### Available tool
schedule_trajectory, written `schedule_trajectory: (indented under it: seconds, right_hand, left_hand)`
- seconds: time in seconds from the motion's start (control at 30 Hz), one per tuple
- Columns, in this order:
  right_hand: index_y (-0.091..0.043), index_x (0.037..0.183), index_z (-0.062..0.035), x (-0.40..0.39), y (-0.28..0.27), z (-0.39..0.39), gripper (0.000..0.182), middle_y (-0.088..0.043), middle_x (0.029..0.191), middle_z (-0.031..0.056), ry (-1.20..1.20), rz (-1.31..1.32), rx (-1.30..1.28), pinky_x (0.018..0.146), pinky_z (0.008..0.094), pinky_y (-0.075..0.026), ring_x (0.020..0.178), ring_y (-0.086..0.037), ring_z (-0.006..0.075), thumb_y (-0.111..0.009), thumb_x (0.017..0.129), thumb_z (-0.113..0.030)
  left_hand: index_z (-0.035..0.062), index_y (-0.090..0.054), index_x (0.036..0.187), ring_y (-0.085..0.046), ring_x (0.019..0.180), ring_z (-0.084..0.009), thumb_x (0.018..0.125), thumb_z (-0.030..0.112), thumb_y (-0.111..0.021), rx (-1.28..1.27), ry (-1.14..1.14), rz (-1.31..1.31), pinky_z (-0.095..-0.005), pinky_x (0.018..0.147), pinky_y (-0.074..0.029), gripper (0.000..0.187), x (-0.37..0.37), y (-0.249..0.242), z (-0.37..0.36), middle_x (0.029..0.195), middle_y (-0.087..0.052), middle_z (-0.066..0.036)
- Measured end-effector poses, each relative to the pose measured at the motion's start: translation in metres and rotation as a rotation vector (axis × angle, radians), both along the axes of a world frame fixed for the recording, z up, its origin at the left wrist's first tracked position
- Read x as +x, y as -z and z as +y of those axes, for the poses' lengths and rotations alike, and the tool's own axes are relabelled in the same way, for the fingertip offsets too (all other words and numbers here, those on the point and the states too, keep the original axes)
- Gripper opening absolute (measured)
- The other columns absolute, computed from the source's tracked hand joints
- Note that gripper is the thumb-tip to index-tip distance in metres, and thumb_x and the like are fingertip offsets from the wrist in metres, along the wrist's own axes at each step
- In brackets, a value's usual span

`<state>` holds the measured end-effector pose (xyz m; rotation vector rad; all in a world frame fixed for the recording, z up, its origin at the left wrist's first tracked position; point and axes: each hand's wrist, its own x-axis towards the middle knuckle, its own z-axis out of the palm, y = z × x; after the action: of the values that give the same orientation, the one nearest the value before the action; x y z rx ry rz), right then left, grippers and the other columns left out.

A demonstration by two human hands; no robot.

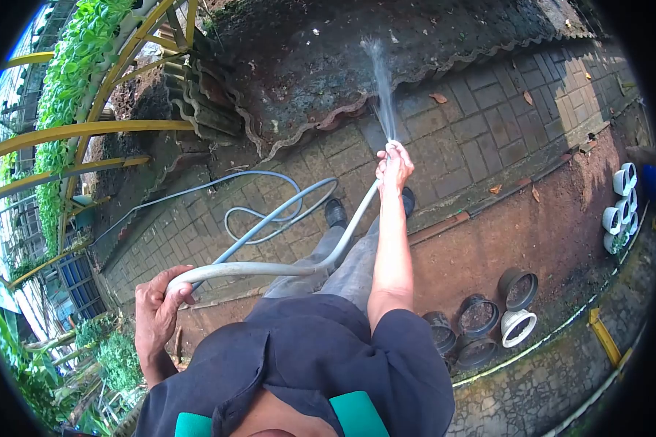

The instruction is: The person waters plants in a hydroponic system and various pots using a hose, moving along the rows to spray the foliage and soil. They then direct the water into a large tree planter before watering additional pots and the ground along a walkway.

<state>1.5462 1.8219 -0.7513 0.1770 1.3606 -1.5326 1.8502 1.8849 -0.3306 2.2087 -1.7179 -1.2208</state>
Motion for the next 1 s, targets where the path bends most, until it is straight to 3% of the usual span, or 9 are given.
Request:
schedule_trajectory:
  seconds: [0.2,0.27,0.33,0.47,0.67,0.77,0.87,1.0]
  right_hand:
    - [-0.06,0.105,-0.009,-0.009,-0.018,-0.013,0.015,-0.061,0.071,0.0074,0.128,0.02,-0.132,0.03,0.0215,-0.03,0.039,-0.044,0.0064,-0.058,0.09,-0.011]
    - [-0.061,0.104,-0.009,0.02,0.007,0.009,0.015,-0.061,0.068,0.0075,0.055,-0.024,0.014,0.03,0.0222,-0.03,0.038,-0.043,0.0069,-0.058,0.089,-0.01]
    - [-0.063,0.103,-0.0076,0.068,0.022,0.032,0.017,-0.06,0.065,0.0074,-0.231,-0.11,0.231,0.029,0.0231,-0.029,0.037,-0.042,0.0074,-0.059,0.087,-0.008]
    - [-0.063,0.104,-0.0042,0.146,0.021,0.039,0.02,-0.061,0.066,0.0082,-0.482,-0.195,0.168,0.03,0.0221,-0.029,0.037,-0.042,0.0071,-0.06,0.085,-0.009]
    - [-0.063,0.103,-0.0066,0.162,-0.013,-0.016,0.017,-0.059,0.065,0.0045,-0.386,-0.191,-0.038,0.031,0.022,-0.028,0.039,-0.04,0.0054,-0.059,0.087,-0.011]
    - [-0.063,0.103,-0.0069,0.164,-0.013,0.014,0.017,-0.06,0.063,0.0053,-0.42,-0.186,0.026,0.031,0.0235,-0.028,0.038,-0.041,0.0061,-0.06,0.086,-0.009]
    - [-0.063,0.102,-0.0068,0.147,-0.002,0.046,0.017,-0.059,0.061,0.0059,-0.399,-0.127,0.183,0.03,0.0244,-0.028,0.037,-0.041,0.0073,-0.059,0.086,-0.007]
    - [-0.06,0.106,-0.0065,0.043,0.005,0.029,0.018,-0.058,0.063,0.0058,-0.028,0.04,0.113,0.03,0.0236,-0.028,0.037,-0.04,0.0072,-0.056,0.089,-0.009]
  left_hand:
    - [-0.0041,-0.065,0.108,-0.065,0.065,-0.0142,0.086,0.033,-0.069,-0.146,0.101,-0.048,-0.0255,0.06,-0.05,0.043,0.023,-0.004,0.005,0.072,-0.065,-0.009]
    - [-0.004,-0.065,0.108,-0.065,0.065,-0.0148,0.086,0.034,-0.069,-0.176,0.065,-0.048,-0.0256,0.06,-0.05,0.044,0.031,-0.008,0.009,0.072,-0.065,-0.009]
    - [-0.0041,-0.066,0.107,-0.065,0.065,-0.0153,0.087,0.035,-0.068,-0.146,-0.035,-0.038,-0.0256,0.06,-0.05,0.044,0.038,-0.011,0.014,0.072,-0.065,-0.009]
    - [-0.0049,-0.065,0.108,-0.065,0.067,-0.0145,0.087,0.034,-0.067,-0.083,-0.124,-0.027,-0.026,0.06,-0.05,0.045,0.053,-0.016,0.028,0.075,-0.066,-0.01]
    - [-0.0056,-0.064,0.11,-0.065,0.067,-0.0151,0.088,0.04,-0.065,-0.151,-0.123,-0.095,-0.0267,0.061,-0.05,0.051,0.065,-0.027,0.04,0.075,-0.066,-0.01]
    - [-0.0061,-0.064,0.109,-0.065,0.063,-0.0148,0.089,0.048,-0.061,-0.215,-0.142,-0.139,-0.0262,0.061,-0.051,0.058,0.069,-0.032,0.043,0.072,-0.065,-0.01]
    - [-0.0083,-0.065,0.106,-0.064,0.063,-0.0161,0.087,0.037,-0.065,-0.188,-0.154,-0.036,-0.0259,0.059,-0.05,0.05,0.069,-0.027,0.041,0.073,-0.066,-0.011]
    - [-0.0075,-0.067,0.101,-0.063,0.064,-0.0142,0.077,0.024,-0.076,-0.139,-0.051,0.048,-0.0244,0.059,-0.049,0.041,0.055,-0.016,0.038,0.074,-0.067,-0.01]
